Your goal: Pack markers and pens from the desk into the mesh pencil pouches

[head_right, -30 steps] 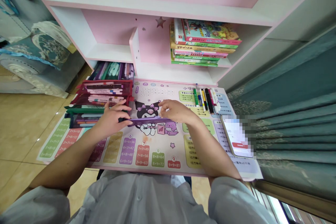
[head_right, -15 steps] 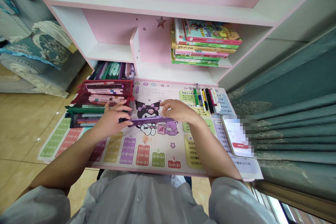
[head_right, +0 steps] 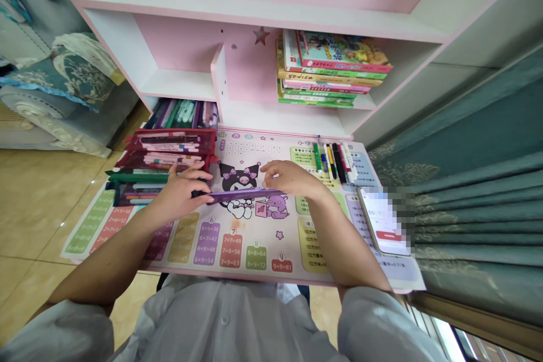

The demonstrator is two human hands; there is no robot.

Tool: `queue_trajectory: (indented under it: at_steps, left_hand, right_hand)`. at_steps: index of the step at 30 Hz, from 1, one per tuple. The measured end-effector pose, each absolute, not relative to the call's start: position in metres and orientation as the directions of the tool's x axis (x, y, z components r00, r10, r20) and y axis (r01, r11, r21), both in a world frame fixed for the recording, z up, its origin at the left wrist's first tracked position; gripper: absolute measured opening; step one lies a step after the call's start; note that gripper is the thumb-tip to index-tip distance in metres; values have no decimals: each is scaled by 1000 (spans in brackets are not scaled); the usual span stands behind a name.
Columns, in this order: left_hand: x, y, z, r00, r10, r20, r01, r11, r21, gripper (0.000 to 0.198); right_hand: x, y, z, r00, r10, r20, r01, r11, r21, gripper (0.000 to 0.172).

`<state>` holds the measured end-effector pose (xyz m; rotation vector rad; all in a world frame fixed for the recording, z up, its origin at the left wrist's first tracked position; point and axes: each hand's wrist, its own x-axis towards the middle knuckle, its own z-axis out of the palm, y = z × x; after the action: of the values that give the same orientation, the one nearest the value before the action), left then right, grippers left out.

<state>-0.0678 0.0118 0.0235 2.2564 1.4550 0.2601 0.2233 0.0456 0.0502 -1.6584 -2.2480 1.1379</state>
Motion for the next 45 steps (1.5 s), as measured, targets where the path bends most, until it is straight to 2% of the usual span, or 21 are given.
queue_trajectory:
  at_steps: [10, 19, 45]
  left_hand:
    - [-72, 14, 26, 414, 909, -57, 830, -351, 432, 8]
    - [-74, 15, 27, 405, 912, -62, 820, -332, 467, 8]
    - [-76, 16, 27, 405, 912, -64, 828, -337, 448, 7]
  right_hand:
    - [231, 48, 54, -350, 883, -312, 802, 110, -587, 16]
    - [237, 49, 51, -323, 894, -312, 807, 88, -584, 15]
    - [247, 52, 54, -281, 909, -309, 803, 46, -594, 17]
